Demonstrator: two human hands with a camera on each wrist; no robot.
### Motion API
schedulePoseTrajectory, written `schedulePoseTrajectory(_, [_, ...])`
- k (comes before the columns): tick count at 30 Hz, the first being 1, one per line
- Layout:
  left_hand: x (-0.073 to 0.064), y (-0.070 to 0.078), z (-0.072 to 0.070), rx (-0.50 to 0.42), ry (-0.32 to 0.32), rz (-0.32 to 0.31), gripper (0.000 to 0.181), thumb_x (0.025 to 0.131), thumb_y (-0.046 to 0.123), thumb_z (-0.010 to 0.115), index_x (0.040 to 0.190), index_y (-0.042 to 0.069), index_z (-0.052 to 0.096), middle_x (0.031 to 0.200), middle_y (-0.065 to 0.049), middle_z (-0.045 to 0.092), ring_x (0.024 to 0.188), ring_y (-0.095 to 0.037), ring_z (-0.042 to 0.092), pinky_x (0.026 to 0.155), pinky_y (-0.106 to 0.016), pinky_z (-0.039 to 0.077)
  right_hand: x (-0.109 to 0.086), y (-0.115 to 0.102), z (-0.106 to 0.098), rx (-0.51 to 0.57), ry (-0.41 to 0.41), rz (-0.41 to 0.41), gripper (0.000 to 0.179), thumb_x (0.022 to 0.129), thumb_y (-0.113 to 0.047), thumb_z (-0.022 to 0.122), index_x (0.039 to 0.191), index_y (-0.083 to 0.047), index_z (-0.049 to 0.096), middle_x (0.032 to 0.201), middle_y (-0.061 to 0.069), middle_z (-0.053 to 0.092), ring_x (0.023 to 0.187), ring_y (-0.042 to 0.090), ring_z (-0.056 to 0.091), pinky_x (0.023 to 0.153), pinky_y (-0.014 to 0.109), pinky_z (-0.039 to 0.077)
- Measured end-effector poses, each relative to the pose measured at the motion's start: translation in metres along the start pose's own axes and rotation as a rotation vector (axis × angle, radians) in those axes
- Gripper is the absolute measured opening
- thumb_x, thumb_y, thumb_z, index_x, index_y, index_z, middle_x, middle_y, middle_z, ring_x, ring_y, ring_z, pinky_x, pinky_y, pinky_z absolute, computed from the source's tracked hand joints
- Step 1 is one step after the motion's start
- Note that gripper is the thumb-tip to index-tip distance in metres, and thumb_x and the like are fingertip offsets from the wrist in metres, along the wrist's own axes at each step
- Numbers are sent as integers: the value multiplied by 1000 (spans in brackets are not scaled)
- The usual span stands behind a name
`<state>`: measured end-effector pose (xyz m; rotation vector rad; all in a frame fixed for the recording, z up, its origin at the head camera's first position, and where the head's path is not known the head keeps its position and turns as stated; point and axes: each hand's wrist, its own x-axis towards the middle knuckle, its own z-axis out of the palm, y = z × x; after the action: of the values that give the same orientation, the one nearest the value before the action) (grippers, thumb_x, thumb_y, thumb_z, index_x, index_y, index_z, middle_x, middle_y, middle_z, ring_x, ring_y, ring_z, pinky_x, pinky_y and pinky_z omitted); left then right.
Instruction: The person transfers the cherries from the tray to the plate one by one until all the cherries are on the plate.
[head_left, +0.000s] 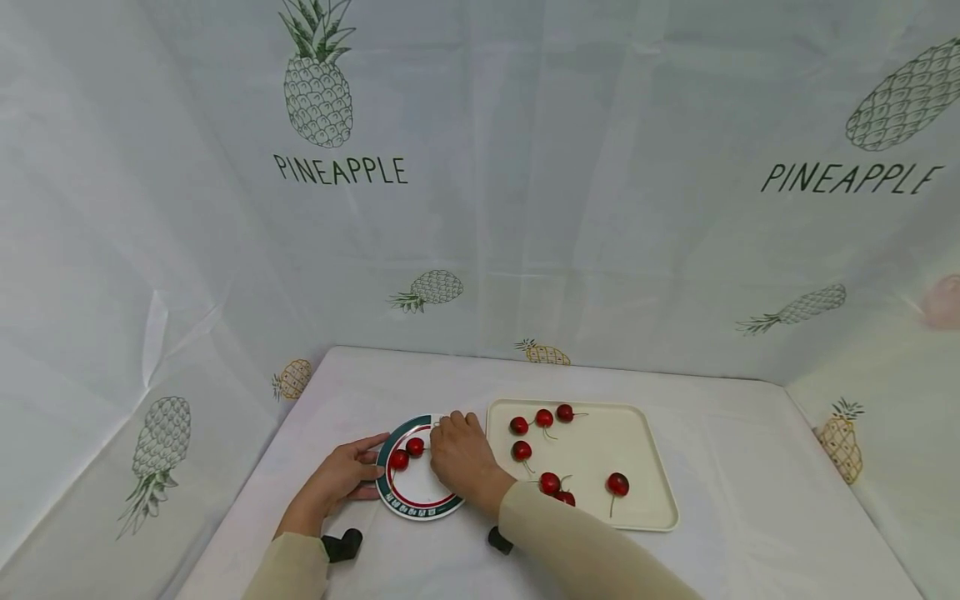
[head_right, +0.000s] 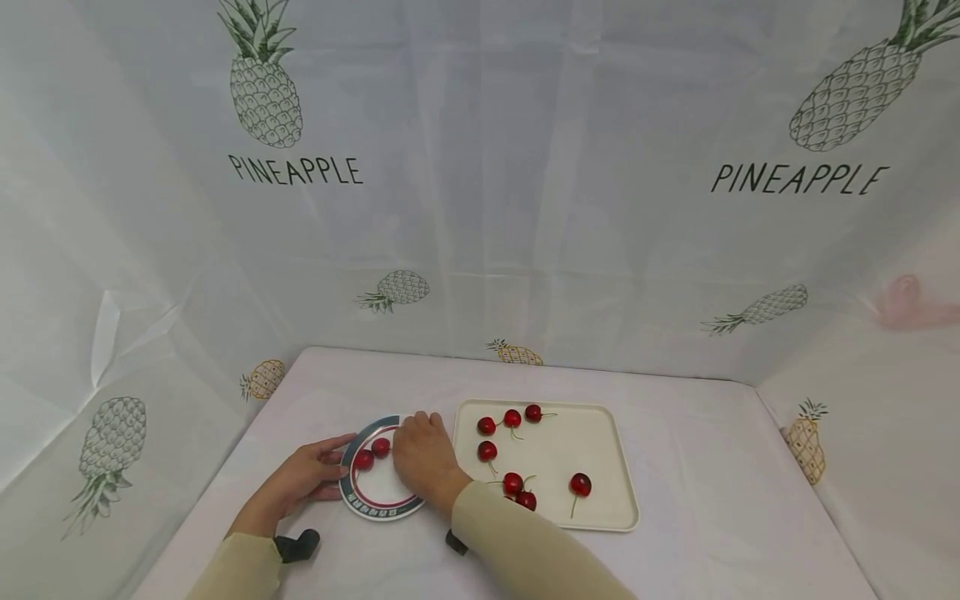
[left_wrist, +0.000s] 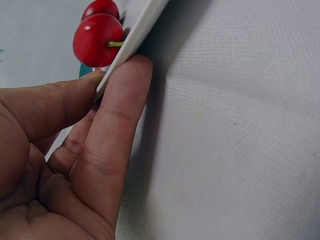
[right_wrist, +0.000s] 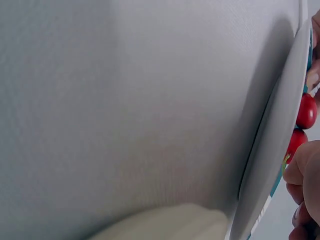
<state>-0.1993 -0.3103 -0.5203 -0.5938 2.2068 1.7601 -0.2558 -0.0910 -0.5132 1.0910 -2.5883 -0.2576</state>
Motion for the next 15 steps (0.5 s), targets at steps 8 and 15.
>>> schedulePoseTrajectory(8, [0,-1,0,3,4,4,59,88,0,65,141,25,53,127,-15,60,80,-21,69,71,-38,61,2,-7,6,19,22,-8,26,96,-35,54,103,-13,64,90,1,57,87,19,46,79,33,41])
schedulePoseTrajectory(15, [1,-1,0,0,5,-2,60,88,-1,66,141,24,53,125,-15,61,79,-21,69,71,-39,61,3,-9,7,-3,43,-14,22,96,-31,53,102,-13,65,88,2,58,85,18,47,76,32,41])
